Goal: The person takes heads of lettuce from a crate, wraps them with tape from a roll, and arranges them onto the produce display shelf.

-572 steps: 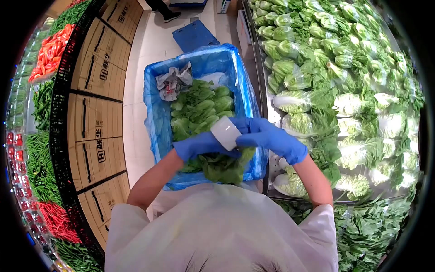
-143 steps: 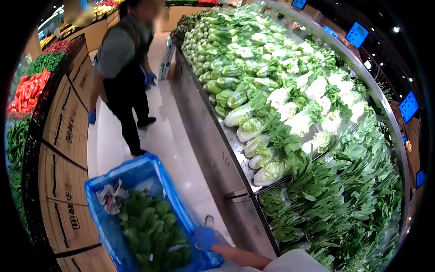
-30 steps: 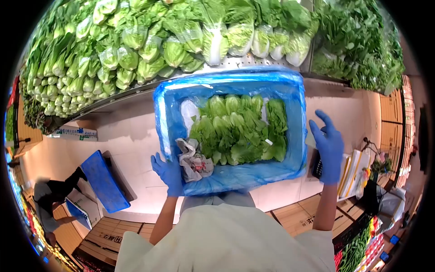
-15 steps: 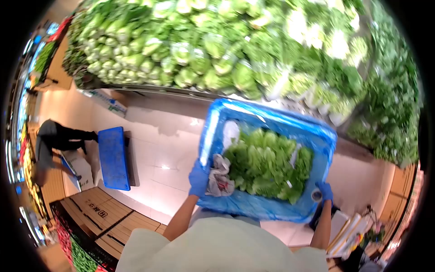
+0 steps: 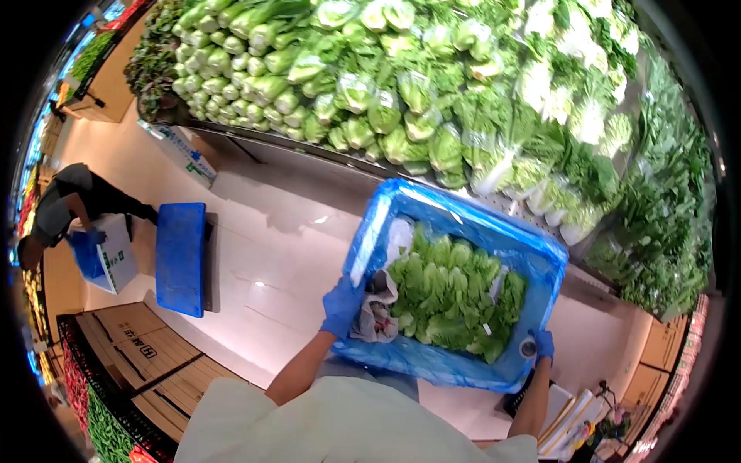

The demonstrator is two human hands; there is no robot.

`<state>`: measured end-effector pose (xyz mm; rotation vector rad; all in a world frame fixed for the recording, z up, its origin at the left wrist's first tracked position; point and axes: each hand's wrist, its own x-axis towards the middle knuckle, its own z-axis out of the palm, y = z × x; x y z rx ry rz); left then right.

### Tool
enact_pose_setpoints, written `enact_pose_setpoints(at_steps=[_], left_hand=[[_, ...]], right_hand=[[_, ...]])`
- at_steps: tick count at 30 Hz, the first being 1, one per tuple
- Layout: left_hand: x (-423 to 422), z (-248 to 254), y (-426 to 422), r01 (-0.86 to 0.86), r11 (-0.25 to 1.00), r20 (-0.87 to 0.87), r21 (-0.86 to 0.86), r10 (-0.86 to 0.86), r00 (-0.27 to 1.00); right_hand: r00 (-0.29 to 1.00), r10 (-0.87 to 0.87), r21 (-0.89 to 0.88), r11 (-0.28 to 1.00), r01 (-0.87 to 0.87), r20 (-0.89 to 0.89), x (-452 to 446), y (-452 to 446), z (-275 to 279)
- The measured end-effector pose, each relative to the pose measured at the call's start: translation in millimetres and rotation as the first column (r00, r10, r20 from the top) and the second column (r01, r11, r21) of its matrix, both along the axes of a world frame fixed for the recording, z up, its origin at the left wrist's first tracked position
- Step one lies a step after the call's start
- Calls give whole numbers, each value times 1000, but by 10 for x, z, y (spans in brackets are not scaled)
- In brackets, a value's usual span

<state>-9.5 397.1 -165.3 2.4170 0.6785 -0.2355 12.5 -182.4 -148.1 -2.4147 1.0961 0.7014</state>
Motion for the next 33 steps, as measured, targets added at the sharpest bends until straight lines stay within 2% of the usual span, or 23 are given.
enact_pose_setpoints(at_steps=[3,4,6,7,9,10,11,13,15,16,17,18,19,21,22,24,26,28,29,31,32,33], left_hand=[[21,96,-12,-37,999,32,-37,38,999],[41,119,-15,-4,1000,-15,-14,4,1000],[119,192,-110,-21,951,319,308,-83,944],[199,338,-181,-7,955,311,297,-90,946],[325,633,-410,84,971,563,225,-200,802],[343,607,-649,176,983,570,54,-175,803],[439,437,-829,352,936,671,12,-269,691],[665,1,-1340,425,870,426,-250,-295,855],[851,-783,-1798,283,956,320,-77,-245,915],[968,-999,-1876,279,957,323,-86,-238,916],[1064,-1177,-1907,273,962,84,-8,-271,959],[1090,-1253,-1951,268,963,-49,20,-267,963],[1116,-1328,-1995,277,960,-185,50,-263,947],[1114,-1192,-1989,364,928,-273,79,-331,903],[1061,-1187,-2007,364,927,-284,86,-327,901],[980,-1146,-2021,324,935,-143,146,-305,942],[926,-1143,-2035,314,943,-153,113,-296,943],[867,-1191,-2081,326,914,-51,243,-323,945],[897,-1141,-2140,337,908,-58,249,-334,941],[1028,-933,-2413,340,904,265,260,-405,875],[1086,-898,-2579,353,901,257,253,-415,873],[1144,-896,-2770,437,898,172,58,-440,881]], right_hand=[[997,73,-38,997,-74,-27,-28,-27,-49],[996,86,-77,993,-88,-33,-40,-36,-65],[996,61,-73,995,-65,-60,-45,-13,0],[996,60,-53,997,-63,-69,5,7,15],[995,35,-40,998,-39,-89,86,88,131],[995,25,-17,1000,-27,-97,77,82,149],[993,44,-92,994,-54,-110,46,-41,27],[992,38,-39,998,-43,-121,44,-94,34],[992,38,12,999,-37,-122,29,-141,-21],[996,38,73,997,-32,-77,-31,-220,-80],[999,36,134,991,-31,-37,-53,-306,-122],[998,44,123,992,-37,-51,-32,-313,-71],[1000,0,200,980,5,-29,19,-161,102],[989,-143,367,919,144,-30,66,11,291],[989,-143,376,915,147,-39,69,-3,296],[985,-168,438,882,173,-48,87,-48,271],[986,-159,475,864,167,-56,87,-101,243],[984,-163,507,844,174,-67,71,-127,241],[985,-150,499,849,174,-89,102,-100,288],[982,-145,482,856,187,-124,147,-69,363],[983,-151,489,853,181,-100,158,-40,384],[984,-158,494,851,175,-77,155,-26,405]])
